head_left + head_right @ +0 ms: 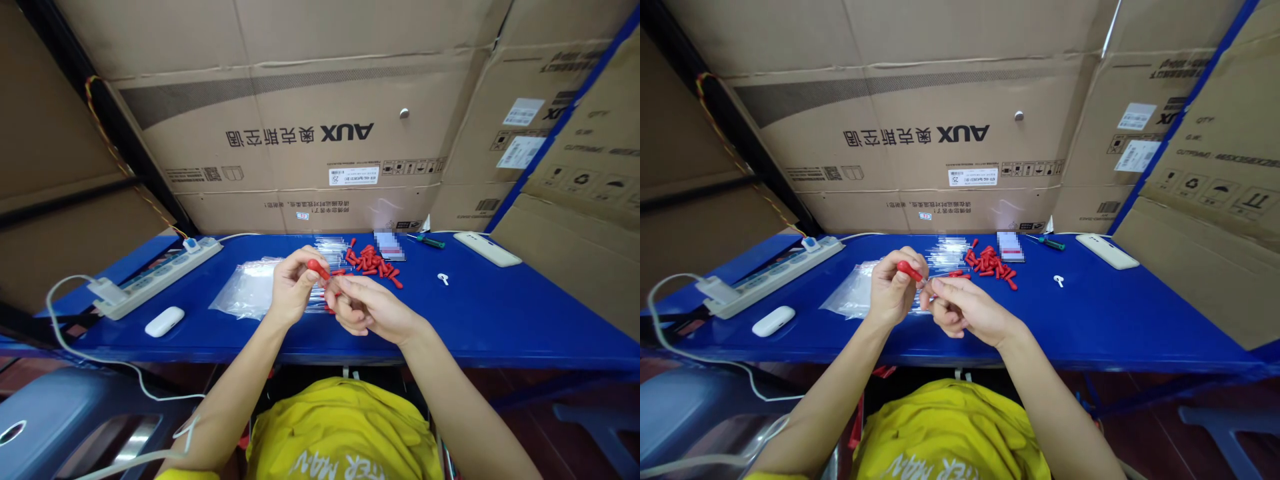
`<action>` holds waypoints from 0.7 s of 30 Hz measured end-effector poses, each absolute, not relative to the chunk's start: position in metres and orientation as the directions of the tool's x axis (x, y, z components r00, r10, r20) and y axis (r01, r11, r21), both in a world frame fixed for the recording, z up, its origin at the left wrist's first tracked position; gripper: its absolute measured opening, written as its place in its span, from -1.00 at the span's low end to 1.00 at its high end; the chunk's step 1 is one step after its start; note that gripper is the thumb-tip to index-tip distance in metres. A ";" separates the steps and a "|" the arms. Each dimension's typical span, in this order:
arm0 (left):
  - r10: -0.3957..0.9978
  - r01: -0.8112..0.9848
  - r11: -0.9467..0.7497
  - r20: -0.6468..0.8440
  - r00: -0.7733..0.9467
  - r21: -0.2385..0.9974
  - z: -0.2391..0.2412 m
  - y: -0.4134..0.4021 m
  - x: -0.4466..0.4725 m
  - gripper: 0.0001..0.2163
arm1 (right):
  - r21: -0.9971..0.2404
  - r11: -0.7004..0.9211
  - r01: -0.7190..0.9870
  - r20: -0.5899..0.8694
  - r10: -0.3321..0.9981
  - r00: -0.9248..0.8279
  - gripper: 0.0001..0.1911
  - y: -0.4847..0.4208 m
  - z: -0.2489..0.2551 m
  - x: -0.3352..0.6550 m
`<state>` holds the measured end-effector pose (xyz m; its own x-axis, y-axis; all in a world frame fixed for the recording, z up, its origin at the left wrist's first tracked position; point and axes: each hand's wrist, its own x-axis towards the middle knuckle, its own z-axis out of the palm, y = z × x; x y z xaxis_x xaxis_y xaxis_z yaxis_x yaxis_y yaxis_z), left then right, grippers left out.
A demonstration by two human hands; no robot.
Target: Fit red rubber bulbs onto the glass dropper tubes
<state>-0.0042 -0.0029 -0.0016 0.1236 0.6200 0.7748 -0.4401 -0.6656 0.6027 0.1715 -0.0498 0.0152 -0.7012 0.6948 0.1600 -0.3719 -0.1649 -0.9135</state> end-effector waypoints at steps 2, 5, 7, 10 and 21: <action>0.644 -0.447 -0.659 0.761 0.079 0.604 0.002 -0.004 -0.003 -0.72 | -0.939 -0.071 -0.338 0.174 0.747 -0.642 -0.60 -0.050 0.016 0.172; 0.689 -0.452 -0.651 0.725 -0.013 0.610 0.006 -0.003 -0.002 -0.71 | -0.962 0.071 -0.265 0.210 0.811 -0.546 -0.60 -0.048 0.018 0.174; 0.709 -0.441 -0.651 0.702 -0.064 0.618 0.007 -0.001 -0.002 -0.71 | -0.957 0.190 -0.218 0.270 0.857 -0.439 -0.60 -0.046 0.018 0.175; 0.728 -0.395 -0.649 0.681 -0.076 0.650 0.006 0.002 -0.004 -0.72 | -0.918 0.367 -0.147 0.393 0.890 -0.230 -0.62 -0.043 0.015 0.175; 0.628 0.301 -0.763 0.543 0.558 0.573 0.013 -0.006 -0.025 -0.71 | -0.871 0.454 -0.190 0.419 0.887 0.196 -0.35 -0.024 -0.005 0.174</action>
